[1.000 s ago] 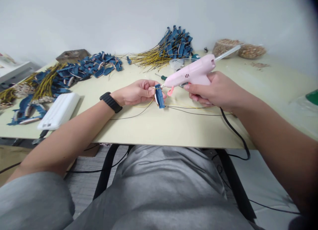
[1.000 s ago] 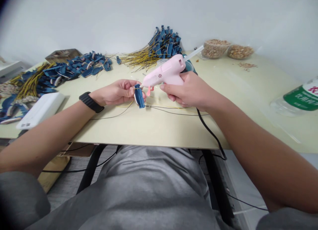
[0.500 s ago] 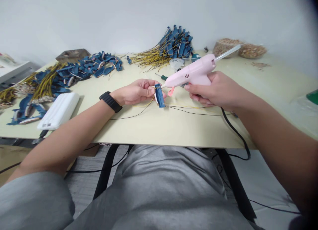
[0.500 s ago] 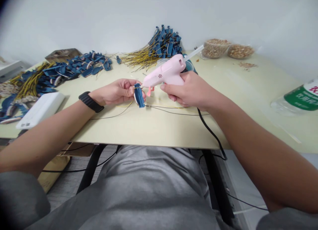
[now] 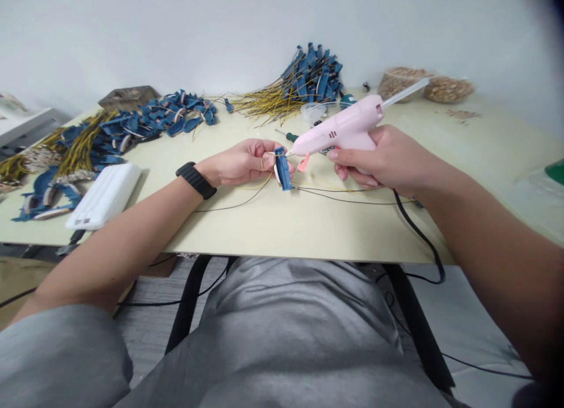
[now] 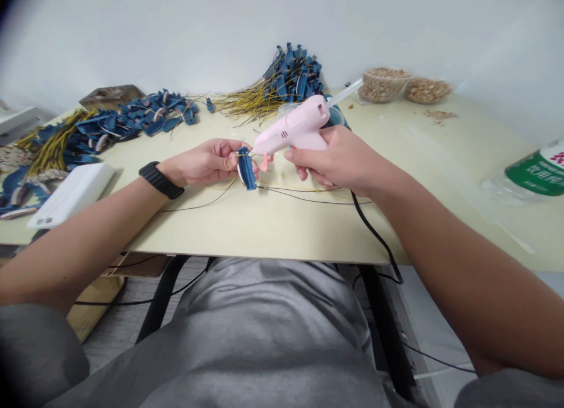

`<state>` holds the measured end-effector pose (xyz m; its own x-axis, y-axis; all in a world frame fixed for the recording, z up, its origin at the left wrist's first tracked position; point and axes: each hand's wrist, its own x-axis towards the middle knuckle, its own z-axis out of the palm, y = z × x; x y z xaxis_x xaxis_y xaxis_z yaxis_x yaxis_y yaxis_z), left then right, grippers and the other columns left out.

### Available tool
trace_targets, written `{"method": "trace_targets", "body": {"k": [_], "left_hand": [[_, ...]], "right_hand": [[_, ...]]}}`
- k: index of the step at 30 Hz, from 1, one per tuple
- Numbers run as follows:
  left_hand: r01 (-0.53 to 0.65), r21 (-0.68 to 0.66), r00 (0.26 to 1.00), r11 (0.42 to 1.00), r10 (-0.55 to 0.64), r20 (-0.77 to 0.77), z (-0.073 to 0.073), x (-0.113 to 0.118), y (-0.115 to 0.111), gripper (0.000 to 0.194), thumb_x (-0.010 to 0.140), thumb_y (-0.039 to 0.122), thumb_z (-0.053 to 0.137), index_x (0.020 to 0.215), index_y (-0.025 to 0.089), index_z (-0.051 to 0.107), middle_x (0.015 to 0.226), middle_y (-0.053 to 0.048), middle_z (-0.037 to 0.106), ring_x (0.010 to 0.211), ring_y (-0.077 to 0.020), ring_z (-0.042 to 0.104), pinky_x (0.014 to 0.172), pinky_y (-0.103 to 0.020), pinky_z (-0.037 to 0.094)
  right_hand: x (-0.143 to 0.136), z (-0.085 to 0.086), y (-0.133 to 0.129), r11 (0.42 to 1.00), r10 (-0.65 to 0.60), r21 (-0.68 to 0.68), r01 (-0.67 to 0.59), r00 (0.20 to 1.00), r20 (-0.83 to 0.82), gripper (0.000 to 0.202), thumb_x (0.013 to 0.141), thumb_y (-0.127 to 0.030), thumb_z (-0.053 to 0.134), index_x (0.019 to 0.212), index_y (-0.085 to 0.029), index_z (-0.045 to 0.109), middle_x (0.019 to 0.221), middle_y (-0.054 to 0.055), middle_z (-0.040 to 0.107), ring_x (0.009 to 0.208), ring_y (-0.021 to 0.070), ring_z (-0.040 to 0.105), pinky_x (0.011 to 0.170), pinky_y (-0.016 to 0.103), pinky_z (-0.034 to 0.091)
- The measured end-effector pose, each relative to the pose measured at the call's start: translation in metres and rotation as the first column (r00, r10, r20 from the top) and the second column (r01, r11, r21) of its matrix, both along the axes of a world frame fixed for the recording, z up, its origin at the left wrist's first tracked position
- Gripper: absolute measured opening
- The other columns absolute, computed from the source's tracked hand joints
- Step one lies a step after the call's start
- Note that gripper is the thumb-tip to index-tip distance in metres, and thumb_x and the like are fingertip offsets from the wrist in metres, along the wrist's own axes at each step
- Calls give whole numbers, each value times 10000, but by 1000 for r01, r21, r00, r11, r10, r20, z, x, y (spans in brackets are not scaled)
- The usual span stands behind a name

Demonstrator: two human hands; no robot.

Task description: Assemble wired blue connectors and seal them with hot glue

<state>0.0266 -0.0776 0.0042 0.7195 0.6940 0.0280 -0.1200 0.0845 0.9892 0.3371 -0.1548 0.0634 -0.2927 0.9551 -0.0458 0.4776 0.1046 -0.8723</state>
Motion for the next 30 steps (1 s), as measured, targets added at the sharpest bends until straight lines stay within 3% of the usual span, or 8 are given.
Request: {"method": "trace_targets", "body": {"k": [5,13,18,21,27,30], "left_hand": [[-8,-10,1000,1000,9,8,-1,0,1,571,771,454,1164,1092,117,833,1065,-156,909,1020,-271,892,1103,-430,663],[-13,-19,1000,1000,13,3,-1,0,1,555,768,442,1166,1072,122,829,1074,-150,909,1027,-273,887,1116,-440,665],[-19,-16,1000,1000,19,2,0,0,1,545,762,417,1172,1076,118,842,997,-110,885,962,-243,863,1103,-425,663],[-34,5,999,999,34,-23,0,0,1,545,770,433,1167,1088,118,855,1056,-125,886,968,-239,851,1061,-410,663],[-44,40,999,998,44,-6,-2,1,2,521,783,447,1157,1067,117,871,941,-86,841,846,-197,801,878,-332,650],[-23,48,1000,999,23,-8,-2,1,2,575,767,498,1161,1075,113,864,1005,-109,857,914,-209,817,930,-328,648]], "right_hand": [[1,2,-1,1000,15,20,-15,1000,15,478,1046,-565,906,763,-204,772,467,-9,498,433,111,389,483,312,326],[5,1,0,999,32,22,-32,999,12,456,1021,-648,927,924,-226,787,487,-37,486,455,127,379,496,324,318],[5,4,-3,1000,22,15,-23,999,44,484,1001,-616,961,886,-247,670,512,-38,506,488,133,405,511,337,324],[6,4,-4,999,35,19,-36,999,41,496,993,-607,972,878,-248,650,524,-33,516,482,130,418,513,335,319],[8,5,-2,998,60,23,-61,997,53,537,965,-569,1003,773,-240,625,531,-13,528,456,119,430,487,335,318],[6,5,-3,998,60,13,-61,996,59,500,968,-526,1003,774,-237,643,518,-13,531,446,122,433,471,327,325]]}}
